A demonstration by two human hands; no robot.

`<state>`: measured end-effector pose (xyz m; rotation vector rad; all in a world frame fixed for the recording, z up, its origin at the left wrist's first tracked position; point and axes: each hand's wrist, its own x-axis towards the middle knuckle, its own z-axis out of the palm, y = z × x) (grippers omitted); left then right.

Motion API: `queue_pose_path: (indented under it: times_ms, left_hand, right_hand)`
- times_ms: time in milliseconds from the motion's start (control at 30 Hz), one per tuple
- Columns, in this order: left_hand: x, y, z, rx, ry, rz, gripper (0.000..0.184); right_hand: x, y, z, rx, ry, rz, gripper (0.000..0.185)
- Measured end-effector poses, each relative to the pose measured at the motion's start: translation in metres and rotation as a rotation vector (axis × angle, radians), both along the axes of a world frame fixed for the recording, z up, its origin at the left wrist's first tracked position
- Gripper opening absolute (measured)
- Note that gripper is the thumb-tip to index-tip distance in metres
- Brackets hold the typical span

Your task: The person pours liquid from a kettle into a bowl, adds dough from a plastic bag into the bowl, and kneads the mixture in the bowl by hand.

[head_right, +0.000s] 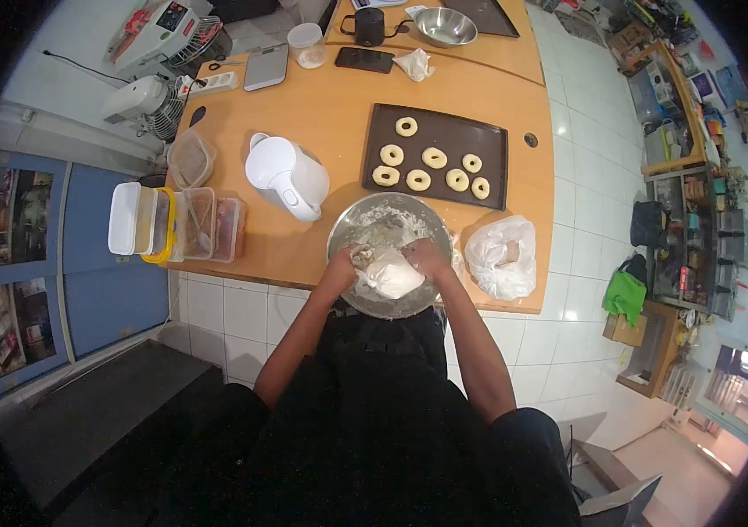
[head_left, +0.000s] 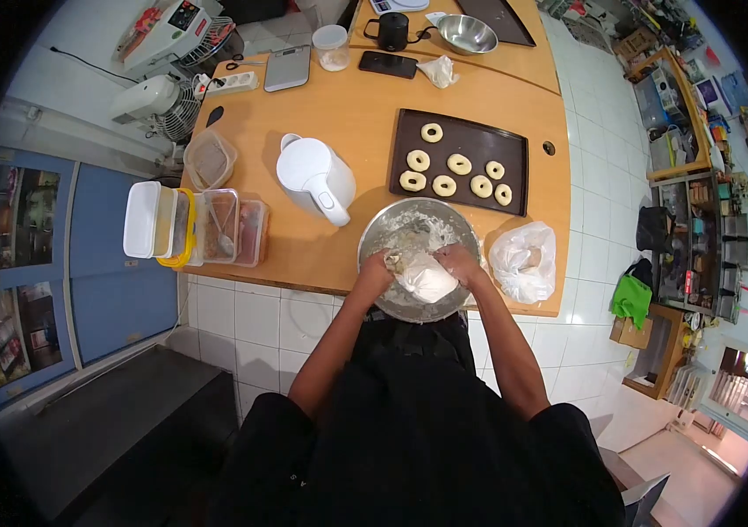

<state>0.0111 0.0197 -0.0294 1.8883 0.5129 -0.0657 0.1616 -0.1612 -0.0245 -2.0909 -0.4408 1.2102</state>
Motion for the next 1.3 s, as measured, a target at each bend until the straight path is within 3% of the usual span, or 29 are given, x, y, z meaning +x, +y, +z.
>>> queue_pose_path:
  times_ms: [100, 200, 300, 500, 567, 700, 800, 967, 1033, 1100, 1167, 1233, 1300]
  left_hand:
    - [0.002, -0.001, 0.016, -0.029, 0.141, 0.004, 0.047]
    - [0.002, 0.001, 0.019, -0.051, 0.144, 0.033, 0.048]
    - [0.003, -0.001, 0.009, 0.004, 0.133, 0.006, 0.048]
    - [0.002, 0.001, 0.013, 0.015, 0.168, -0.011, 0.046]
    - [0.001, -0.003, 0.007, 0.011, 0.136, -0.011, 0.044]
    - [-0.003, -0.001, 0.000, 0.019, 0.091, 0.006, 0.041]
    - [0.000, 0.001, 0.012, 0.024, 0.138, -0.013, 0.043]
    - [-0.003, -0.002, -0.006, 0.053, 0.148, -0.023, 0.044]
    - [-0.005, -0.005, -0.023, -0.017, 0.078, -0.008, 0.043]
    - [-0.002, -0.003, -0.015, 0.008, 0.106, -0.014, 0.043]
    - [-0.004, -0.005, -0.019, 0.028, 0.117, -0.024, 0.042]
    - [-0.004, -0.002, -0.036, 0.059, 0.097, -0.026, 0.042]
    - [-0.004, -0.003, -0.024, 0.042, 0.106, -0.005, 0.042]
  right_hand:
    - [0.003, -0.010, -0.035, 0.109, -0.014, -0.016, 0.035]
    - [0.006, 0.000, 0.018, -0.049, 0.033, -0.010, 0.035]
    - [0.010, -0.002, 0.025, -0.086, 0.013, -0.056, 0.037]
    - [0.010, -0.008, 0.011, 0.059, 0.098, -0.098, 0.037]
    - [0.008, -0.022, -0.035, 0.157, 0.090, -0.153, 0.036]
    - [0.010, -0.027, -0.019, 0.263, -0.176, 0.195, 0.033]
    - [0.002, -0.016, 0.020, 0.221, 0.270, -0.219, 0.032]
    - [0.017, -0.035, -0.037, 0.402, -0.097, -0.001, 0.033]
    - [0.014, -0.037, -0.025, 0.437, 0.000, -0.090, 0.033]
    - [0.015, -0.030, -0.005, 0.365, 0.334, -0.345, 0.033]
    - [0.025, -0.045, -0.041, 0.353, 0.012, -0.057, 0.035]
    - [0.027, -0.040, -0.025, 0.347, 0.004, -0.049, 0.037]
    - [0.018, -0.031, 0.007, 0.343, 0.324, -0.332, 0.039]
